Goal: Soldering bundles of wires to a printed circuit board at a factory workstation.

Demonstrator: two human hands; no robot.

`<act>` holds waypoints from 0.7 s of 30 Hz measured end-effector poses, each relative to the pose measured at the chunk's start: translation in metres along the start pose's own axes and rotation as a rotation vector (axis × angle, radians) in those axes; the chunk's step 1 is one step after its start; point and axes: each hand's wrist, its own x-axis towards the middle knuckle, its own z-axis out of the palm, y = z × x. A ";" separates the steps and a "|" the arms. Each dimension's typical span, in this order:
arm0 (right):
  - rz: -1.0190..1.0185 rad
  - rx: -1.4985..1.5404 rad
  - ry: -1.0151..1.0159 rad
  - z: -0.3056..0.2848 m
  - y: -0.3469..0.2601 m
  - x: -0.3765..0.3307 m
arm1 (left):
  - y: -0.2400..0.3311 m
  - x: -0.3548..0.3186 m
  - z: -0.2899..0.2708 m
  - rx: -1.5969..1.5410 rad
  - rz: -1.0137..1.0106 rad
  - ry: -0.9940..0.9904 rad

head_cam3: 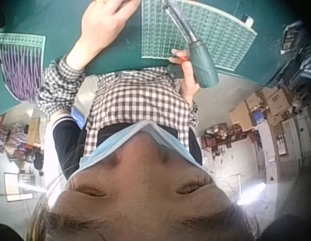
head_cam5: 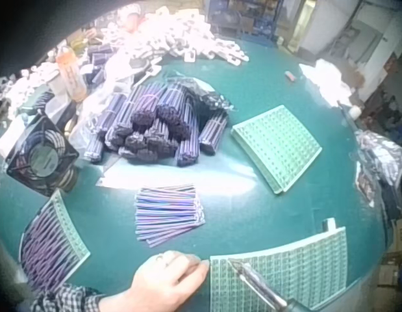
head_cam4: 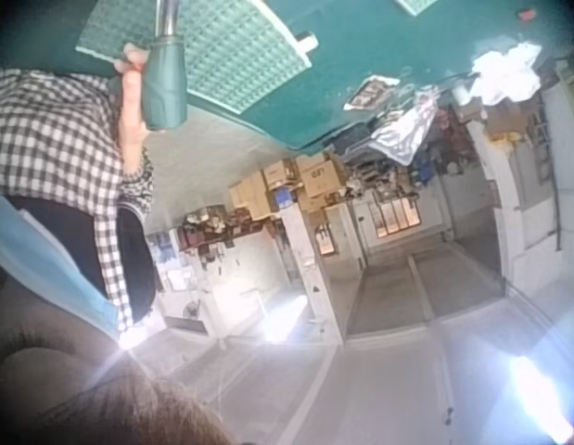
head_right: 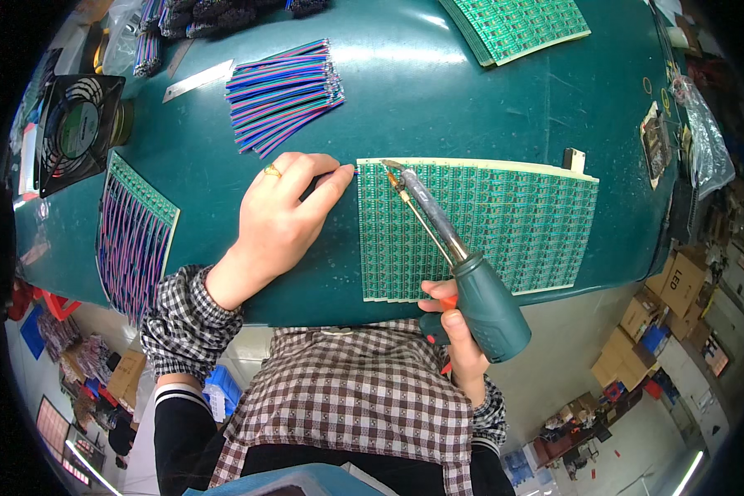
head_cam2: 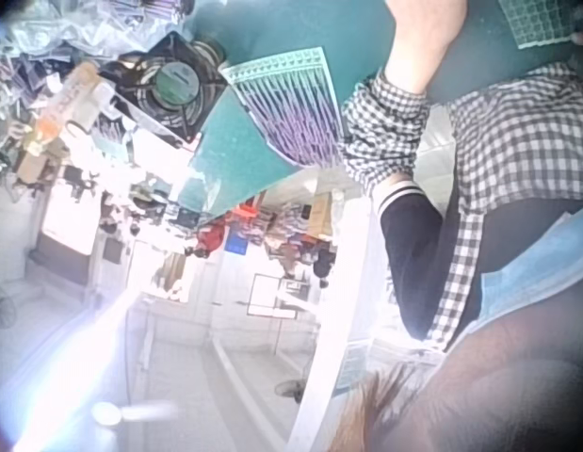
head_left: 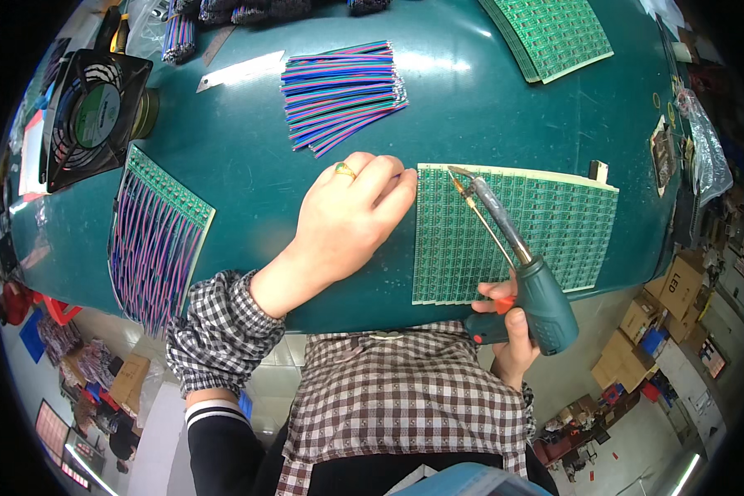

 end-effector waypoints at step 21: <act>0.058 -0.169 -0.036 0.007 0.000 -0.003 | 0.002 0.002 -0.001 -0.039 -0.013 -0.010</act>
